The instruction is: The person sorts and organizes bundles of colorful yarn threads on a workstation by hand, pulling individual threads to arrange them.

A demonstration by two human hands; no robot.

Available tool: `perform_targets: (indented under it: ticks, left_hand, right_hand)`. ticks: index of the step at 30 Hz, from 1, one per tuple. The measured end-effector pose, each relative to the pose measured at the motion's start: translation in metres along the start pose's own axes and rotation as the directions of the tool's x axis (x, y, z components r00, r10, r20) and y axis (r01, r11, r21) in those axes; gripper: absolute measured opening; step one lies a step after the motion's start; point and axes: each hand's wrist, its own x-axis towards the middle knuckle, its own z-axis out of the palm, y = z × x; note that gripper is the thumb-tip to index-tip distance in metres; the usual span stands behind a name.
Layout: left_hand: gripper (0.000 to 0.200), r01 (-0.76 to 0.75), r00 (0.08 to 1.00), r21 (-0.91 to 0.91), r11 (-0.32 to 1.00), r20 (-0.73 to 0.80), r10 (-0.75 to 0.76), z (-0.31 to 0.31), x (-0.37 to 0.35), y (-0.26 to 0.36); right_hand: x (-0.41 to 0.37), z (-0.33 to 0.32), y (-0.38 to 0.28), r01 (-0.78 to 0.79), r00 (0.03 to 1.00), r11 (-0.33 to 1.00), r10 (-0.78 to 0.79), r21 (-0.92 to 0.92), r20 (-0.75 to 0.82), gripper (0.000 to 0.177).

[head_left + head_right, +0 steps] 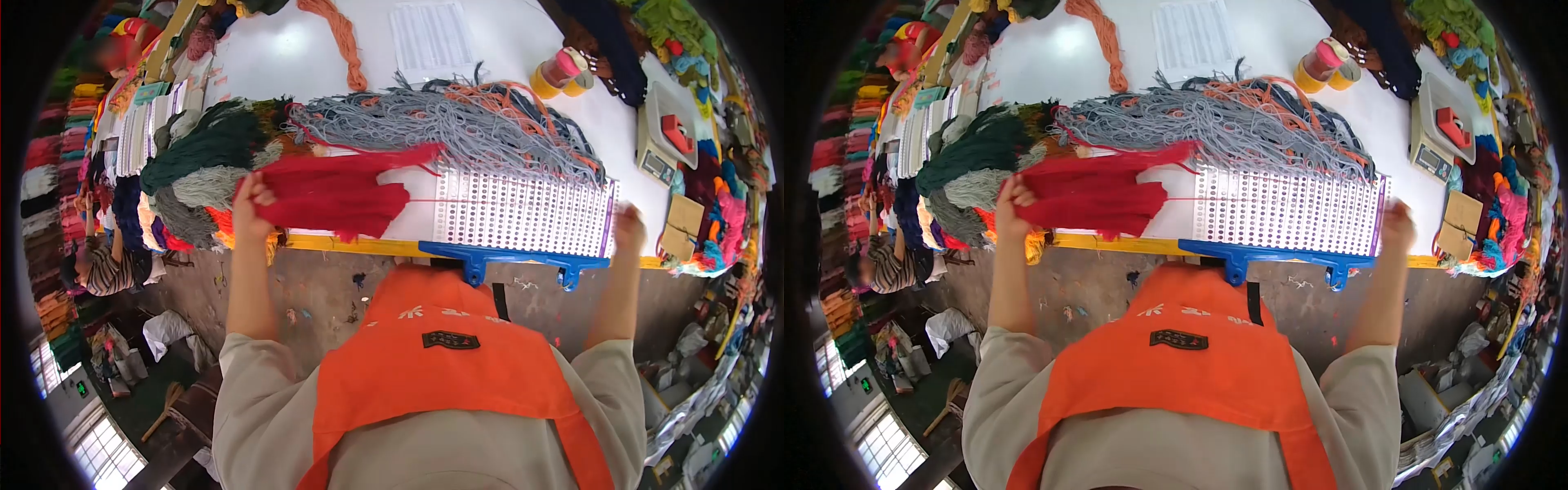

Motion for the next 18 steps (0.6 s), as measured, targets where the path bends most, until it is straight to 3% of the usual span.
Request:
perform_targets:
  ticks: [1,2,3,4,5,6,7,8,9,10,11,12,13,14,16,18]
  left_hand:
    - [0.018,-0.041,0.999,-0.043,0.998,0.014,0.041,-0.018,0.000,0.013]
    - [0.019,-0.069,0.996,-0.045,0.997,0.060,0.072,-0.020,-0.005,0.014]
    - [0.020,-0.100,0.989,-0.052,0.994,0.105,0.105,-0.017,-0.010,0.016]
    - [0.020,-0.109,0.990,-0.039,0.993,0.086,0.112,-0.005,-0.014,0.004]
    - [0.019,-0.053,0.993,0.028,0.998,0.109,0.050,0.008,-0.013,-0.016]
    - [0.019,0.003,0.991,0.097,0.995,0.129,-0.015,0.024,-0.009,-0.041]
    - [0.021,0.092,0.994,0.109,0.990,0.046,-0.098,0.039,-0.003,-0.071]
    - [0.022,0.169,0.985,0.208,0.963,0.007,-0.174,0.052,0.004,-0.102]
    - [0.019,0.229,0.972,0.230,0.946,-0.009,-0.233,0.071,0.006,-0.132]
    - [0.018,0.345,0.928,0.167,0.924,0.086,-0.362,0.070,0.020,-0.165]
    - [0.022,0.321,0.942,0.319,0.892,-0.016,-0.334,0.086,0.023,-0.194]
    - [0.028,0.313,0.945,0.424,0.850,-0.046,-0.325,0.098,0.030,-0.221]
    - [0.023,0.303,0.951,0.489,0.818,-0.104,-0.290,0.118,0.030,-0.243]
    - [0.018,0.293,0.953,0.535,0.792,-0.102,-0.284,0.111,0.045,-0.269]
    - [0.020,0.296,0.949,0.711,0.637,-0.147,-0.278,0.107,0.065,-0.303]
    - [0.027,0.250,0.962,0.774,0.582,-0.132,-0.237,0.117,0.069,-0.317]
  right_hand:
    - [-0.014,0.000,-0.010,-0.004,1.000,1.000,0.004,-0.003,-0.009,0.015]
    - [-0.039,0.015,-0.031,0.196,0.953,0.961,-0.234,-0.195,-0.194,0.017]
    - [-0.066,0.040,-0.053,0.337,0.821,0.847,-0.478,-0.411,-0.312,0.020]
    - [-0.077,0.053,-0.063,0.401,0.623,0.671,-0.699,-0.624,-0.352,0.024]
    - [-0.055,0.043,-0.048,0.392,0.651,0.591,-0.720,-0.706,-0.241,0.029]
    - [-0.034,0.032,-0.020,0.383,0.774,0.495,-0.633,-0.780,-0.022,0.030]
    - [-0.026,0.042,0.022,0.370,0.870,0.476,-0.479,-0.798,0.117,0.032]
    - [-0.049,0.073,0.074,0.363,0.872,0.475,-0.476,-0.802,0.113,0.032]
    - [-0.065,0.096,0.114,0.470,0.864,0.294,-0.344,-0.832,0.367,0.032]
    - [-0.080,0.129,0.161,0.591,0.805,0.126,-0.152,-0.797,0.574,0.031]
    - [-0.112,0.165,0.189,0.543,0.838,0.003,0.049,-0.840,0.543,0.024]
    - [-0.127,0.181,0.224,0.651,0.759,-0.114,0.063,-0.751,0.648,0.020]
    - [-0.145,0.203,0.242,0.642,0.760,-0.074,0.191,-0.763,0.621,0.019]
    - [-0.144,0.204,0.271,0.725,0.686,-0.085,0.174,-0.684,0.706,0.017]
    - [-0.143,0.214,0.300,0.750,0.652,-0.038,0.217,-0.661,0.727,0.015]
    - [-0.139,0.216,0.313,0.775,0.626,-0.057,0.207,-0.629,0.752,0.014]
